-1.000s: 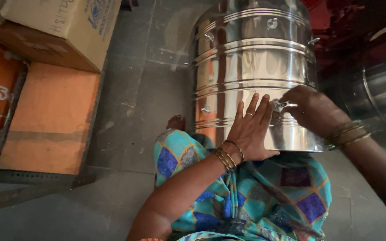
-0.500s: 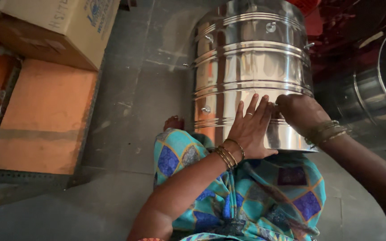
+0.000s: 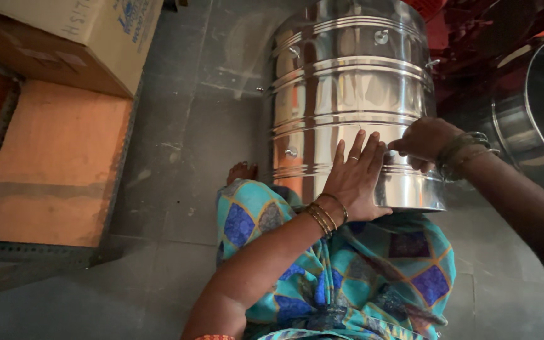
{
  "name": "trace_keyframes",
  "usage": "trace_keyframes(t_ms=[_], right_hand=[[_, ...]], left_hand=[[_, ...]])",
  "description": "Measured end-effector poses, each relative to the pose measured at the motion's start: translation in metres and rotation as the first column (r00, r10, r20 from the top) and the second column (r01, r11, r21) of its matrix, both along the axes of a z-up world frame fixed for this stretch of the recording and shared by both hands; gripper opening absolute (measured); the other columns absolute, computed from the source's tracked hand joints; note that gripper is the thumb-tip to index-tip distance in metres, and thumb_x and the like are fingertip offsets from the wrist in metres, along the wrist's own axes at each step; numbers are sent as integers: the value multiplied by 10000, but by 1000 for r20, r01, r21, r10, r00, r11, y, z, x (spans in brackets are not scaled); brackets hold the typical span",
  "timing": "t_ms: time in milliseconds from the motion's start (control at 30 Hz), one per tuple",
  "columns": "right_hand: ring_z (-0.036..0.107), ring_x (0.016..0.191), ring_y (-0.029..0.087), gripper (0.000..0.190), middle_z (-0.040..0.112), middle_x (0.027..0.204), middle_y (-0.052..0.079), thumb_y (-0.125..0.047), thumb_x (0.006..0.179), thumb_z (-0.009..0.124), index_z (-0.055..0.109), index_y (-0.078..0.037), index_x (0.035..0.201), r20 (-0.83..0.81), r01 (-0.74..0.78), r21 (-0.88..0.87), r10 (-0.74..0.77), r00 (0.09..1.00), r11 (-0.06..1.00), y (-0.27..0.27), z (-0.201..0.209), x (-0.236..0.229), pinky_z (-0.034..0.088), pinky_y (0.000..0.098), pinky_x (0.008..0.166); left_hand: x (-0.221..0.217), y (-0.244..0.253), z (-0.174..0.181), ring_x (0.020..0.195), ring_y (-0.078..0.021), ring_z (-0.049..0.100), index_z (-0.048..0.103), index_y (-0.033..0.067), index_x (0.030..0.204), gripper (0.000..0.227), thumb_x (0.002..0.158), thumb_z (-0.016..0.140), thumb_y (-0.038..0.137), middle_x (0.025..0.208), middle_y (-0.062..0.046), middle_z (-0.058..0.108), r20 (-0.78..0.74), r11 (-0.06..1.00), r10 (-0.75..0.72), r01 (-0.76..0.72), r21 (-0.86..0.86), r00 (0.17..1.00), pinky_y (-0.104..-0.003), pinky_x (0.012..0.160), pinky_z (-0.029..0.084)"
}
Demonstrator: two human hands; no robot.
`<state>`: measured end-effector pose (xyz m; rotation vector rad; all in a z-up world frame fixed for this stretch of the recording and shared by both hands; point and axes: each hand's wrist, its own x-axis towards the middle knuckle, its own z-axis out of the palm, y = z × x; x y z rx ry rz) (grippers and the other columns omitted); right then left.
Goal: The person sits on the floor and assembles a large, cylindrical, multi-tiered stainless steel container. They insert bolts into holes along the container's seams and tighten them using a screwdriver and by hand. The person rotates the container to access different sections and continues fastening the tiers together.
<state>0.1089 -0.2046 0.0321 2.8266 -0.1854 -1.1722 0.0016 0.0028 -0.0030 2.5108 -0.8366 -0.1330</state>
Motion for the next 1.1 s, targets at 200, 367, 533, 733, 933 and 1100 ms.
trace_keyframes(t_ms=[200, 367, 533, 733, 933, 1100], right_hand=[[781, 839, 172, 495, 803, 772, 18, -445, 1031, 513, 822, -143, 789, 38, -443, -249, 466, 884, 861, 7, -1, -7, 598, 354, 793], [747, 874, 248, 217, 748, 1048, 67, -225, 932, 603, 749, -148, 1073, 265, -641, -346, 726, 634, 685, 11, 15, -36, 616, 369, 742], [748, 959, 315, 375, 754, 1110, 98, -111, 863, 608, 734, -204, 1204, 510, -663, -175, 644, 571, 728, -7, 27, -39, 606, 431, 805], [741, 984, 355, 302, 760, 1125, 135, -258, 948, 619, 733, -258, 1229, 437, -374, 1, 336, 835, 928, -45, -28, -16, 590, 476, 913], [494, 1323, 440, 413, 463, 1566, 252, -306, 1057, 551, 549, -130, 1430, 809, -431, 93, 184, 558, 898, -125, -126, -35, 387, 534, 1113], [302, 1429, 552, 582, 387, 1525, 354, -336, 1091, 557, 426, 75, 1482, 834, -273, 456, -299, 463, 847, -91, -148, -72, 239, 571, 1150]], left_hand=[[0, -1, -2, 1569, -399, 41, 234, -15, 1566, 1302, 643, 763, 735, 1669, -202, 170, 14, 1000, 15, -15, -20, 1000, -631, 1238, 98], [-1, 0, -4, 1566, -406, 57, 240, -17, 1568, 1304, 640, 771, 729, 1667, -206, 178, 28, 999, 22, -21, -33, 999, -634, 1233, 112], [-2, 1, -7, 1563, -410, 78, 244, -13, 1567, 1304, 634, 766, 734, 1668, -219, 177, 62, 999, 30, -27, -36, 998, -638, 1229, 130], [0, 0, -8, 1569, -411, 68, 244, -27, 1566, 1292, 658, 758, 737, 1669, -216, 167, 30, 1000, 13, -13, 1, 999, -642, 1227, 115], [-2, 4, -12, 1560, -419, 101, 254, -19, 1579, 1335, 630, 724, 795, 1680, -216, 187, 111, 998, 59, -55, -36, 992, -626, 1227, 88], [-1, 5, -19, 1539, -450, 142, 317, 53, 1571, 1208, 723, 593, 868, 1656, -185, 250, 164, 996, 56, -43, -83, 985, -675, 1251, 69]])
